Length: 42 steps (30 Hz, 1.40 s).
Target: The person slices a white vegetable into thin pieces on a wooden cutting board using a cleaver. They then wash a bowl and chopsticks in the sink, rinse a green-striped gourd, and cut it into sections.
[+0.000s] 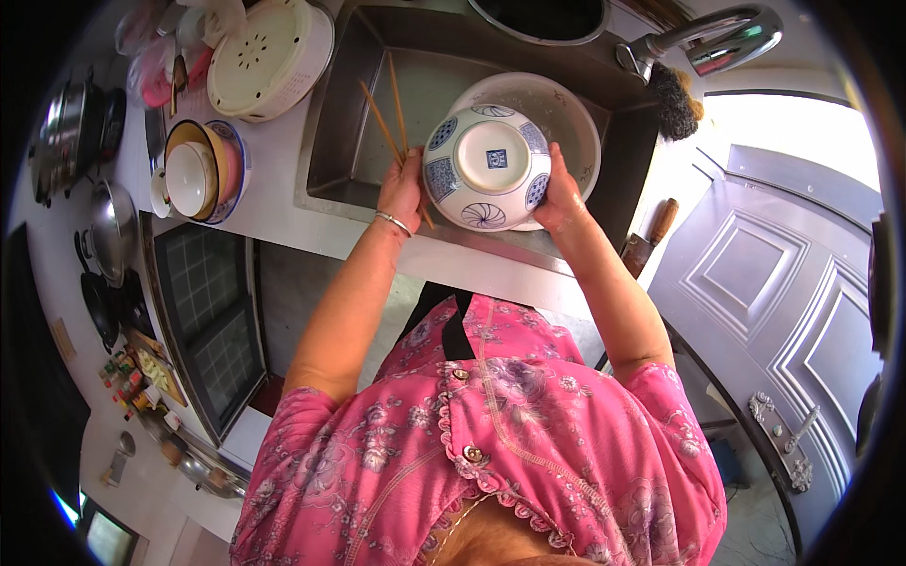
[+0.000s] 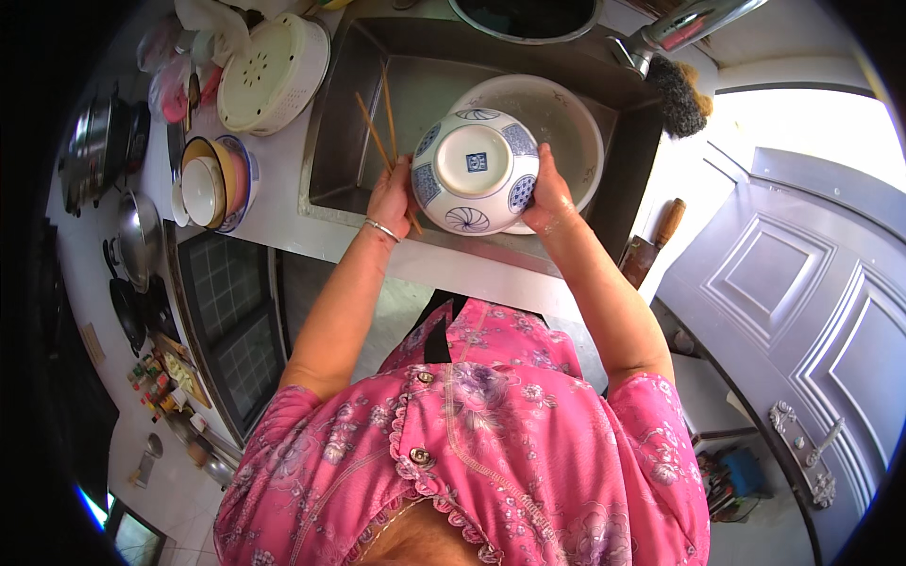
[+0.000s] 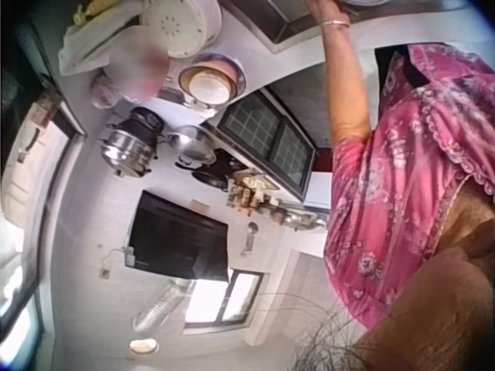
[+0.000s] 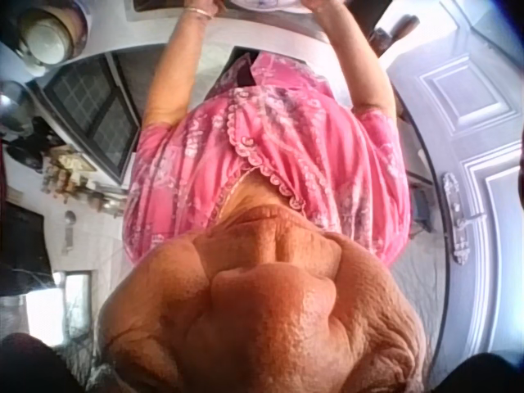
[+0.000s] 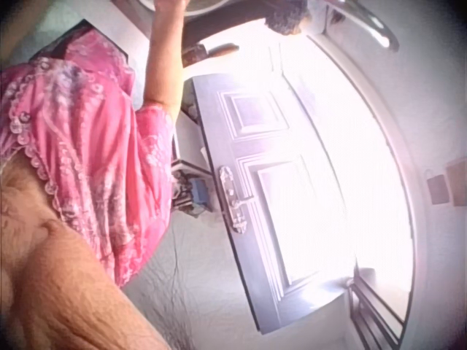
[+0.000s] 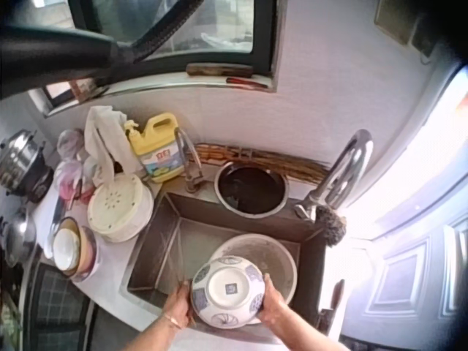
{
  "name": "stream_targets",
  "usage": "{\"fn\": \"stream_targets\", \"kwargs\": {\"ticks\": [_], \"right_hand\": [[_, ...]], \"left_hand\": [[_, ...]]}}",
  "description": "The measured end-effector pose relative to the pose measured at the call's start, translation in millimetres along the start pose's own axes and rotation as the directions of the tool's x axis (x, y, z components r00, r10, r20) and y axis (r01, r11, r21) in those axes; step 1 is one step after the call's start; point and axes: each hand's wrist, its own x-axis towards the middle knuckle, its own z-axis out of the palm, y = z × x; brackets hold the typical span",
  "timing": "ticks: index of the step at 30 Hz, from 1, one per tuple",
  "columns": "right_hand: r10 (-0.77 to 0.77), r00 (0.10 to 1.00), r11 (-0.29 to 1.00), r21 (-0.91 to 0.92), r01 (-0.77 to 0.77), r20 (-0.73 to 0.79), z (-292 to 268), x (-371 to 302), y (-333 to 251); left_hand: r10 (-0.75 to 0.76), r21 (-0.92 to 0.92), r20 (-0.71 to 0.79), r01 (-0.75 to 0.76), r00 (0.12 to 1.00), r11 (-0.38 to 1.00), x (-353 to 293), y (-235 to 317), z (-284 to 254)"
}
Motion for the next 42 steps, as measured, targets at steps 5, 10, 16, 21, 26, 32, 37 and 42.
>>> {"fn": "stream_targets", "kwargs": {"ticks": [5,10,16,21,26,32,37,42], "right_hand": [[-0.062,0.996,0.990,-0.134,0.053,-0.064,0.0,26.7,25.0],[-0.355,0.685,-0.569,-0.728,0.382,0.636,-35.1,94.7,27.6],[-0.176,0.799,-0.961,-0.277,-0.012,0.575,-92.0,134.8,-33.0],[0.090,0.978,-0.958,-0.251,0.137,0.189,-93.0,78.4,18.4],[0.155,0.780,-0.529,-0.615,0.584,0.607,-28.3,130.4,84.3],[-0.292,0.683,-0.749,-0.604,0.272,0.670,-19.2,218.4,-44.0],[-0.188,0.727,-0.943,-0.329,0.055,0.660,-163.9,193.3,-47.0],[0.235,0.909,-0.789,-0.478,0.386,0.345,-104.1,59.8,17.1]], "left_hand": [[0.030,-0.424,0.210,0.063,0.977,0.904,-16.3,0.5,-4.6],[0.223,-0.287,0.156,-0.172,0.962,0.942,-27.3,14.8,-17.1],[0.282,-0.278,0.153,-0.232,0.947,0.932,-59.6,36.8,-9.4],[0.397,-0.231,0.106,-0.366,0.912,0.902,-79.2,47.3,-16.1],[0.453,-0.192,0.095,-0.430,0.886,0.882,-97.2,57.3,-16.7],[0.431,-0.137,0.056,-0.421,0.900,0.897,-105.9,63.7,-20.0],[0.453,-0.192,0.066,-0.434,0.889,0.880,-108.4,66.5,-21.1],[0.460,-0.176,-0.006,-0.454,0.888,0.873,-109.5,64.0,-30.2]]}}
